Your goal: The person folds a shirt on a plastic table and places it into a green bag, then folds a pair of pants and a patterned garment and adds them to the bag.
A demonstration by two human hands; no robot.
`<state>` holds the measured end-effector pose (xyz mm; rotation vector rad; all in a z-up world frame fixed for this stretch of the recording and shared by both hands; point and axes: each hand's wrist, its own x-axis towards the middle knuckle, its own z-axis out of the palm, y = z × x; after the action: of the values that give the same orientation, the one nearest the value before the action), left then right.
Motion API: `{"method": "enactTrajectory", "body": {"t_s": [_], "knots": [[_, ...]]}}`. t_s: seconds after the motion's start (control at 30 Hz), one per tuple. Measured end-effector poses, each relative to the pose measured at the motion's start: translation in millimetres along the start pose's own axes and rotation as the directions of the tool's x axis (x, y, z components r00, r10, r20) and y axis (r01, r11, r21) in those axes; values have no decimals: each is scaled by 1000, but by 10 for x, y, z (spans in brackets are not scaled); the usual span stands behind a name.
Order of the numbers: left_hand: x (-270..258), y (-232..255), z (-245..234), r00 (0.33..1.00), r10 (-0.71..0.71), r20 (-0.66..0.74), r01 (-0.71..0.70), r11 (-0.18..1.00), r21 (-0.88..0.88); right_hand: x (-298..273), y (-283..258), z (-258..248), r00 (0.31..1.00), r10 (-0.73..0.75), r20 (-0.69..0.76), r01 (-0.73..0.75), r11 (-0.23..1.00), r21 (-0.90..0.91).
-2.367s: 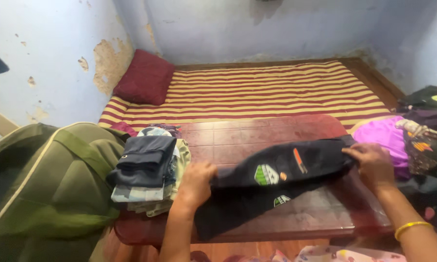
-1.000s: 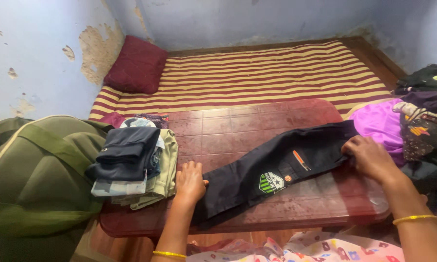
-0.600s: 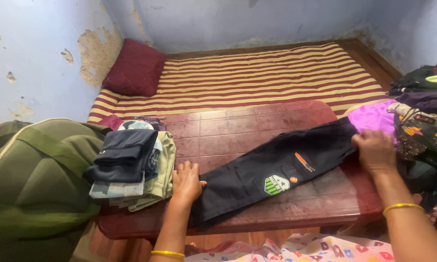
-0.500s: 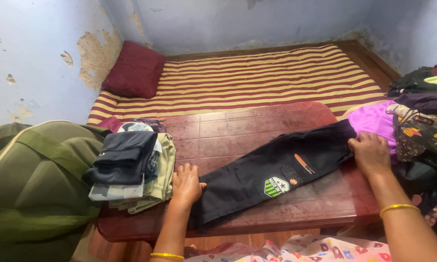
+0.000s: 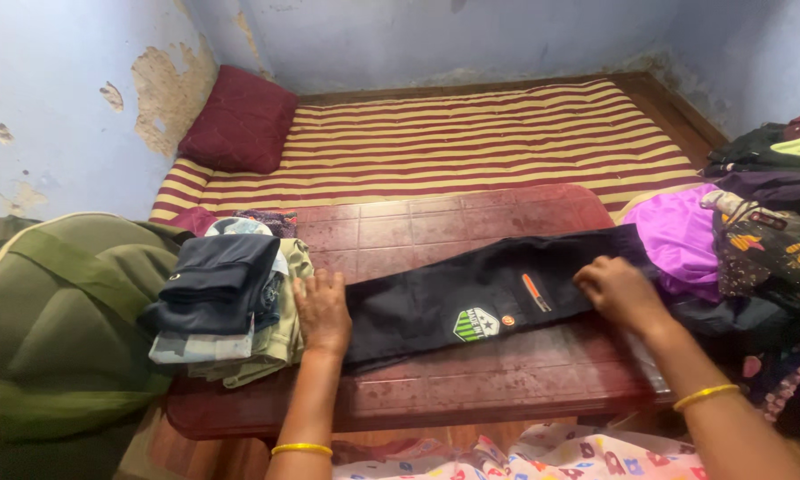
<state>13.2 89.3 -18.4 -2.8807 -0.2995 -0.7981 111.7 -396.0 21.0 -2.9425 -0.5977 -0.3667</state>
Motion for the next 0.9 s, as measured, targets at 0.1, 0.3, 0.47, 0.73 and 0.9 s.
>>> {"method": "enactTrajectory", "body": {"t_s": [0.1, 0.3, 0.47, 0.73, 0.9], "knots": [[33, 131, -140, 1000, -2, 2, 2, 979, -203, -6, -259, -29, 997, -19, 76, 14, 998, 67], [-268, 918, -263, 960, 276, 49, -229, 871, -435, 53, -33, 285, 969, -68, -237, 77, 997, 29], [-384, 985, -193, 894, 314, 319, -163, 892, -422, 73, 543, 654, 981, 187, -53, -192, 975, -112], [-313, 643, -6, 901, 138, 411, -22, 961, -275, 124, 796, 891, 978, 208, 10, -207, 976, -61], [-290, 515, -35, 888, 93, 449, 16, 972, -233, 131, 772, 874, 975, 220, 9, -219, 973, -71]]}}
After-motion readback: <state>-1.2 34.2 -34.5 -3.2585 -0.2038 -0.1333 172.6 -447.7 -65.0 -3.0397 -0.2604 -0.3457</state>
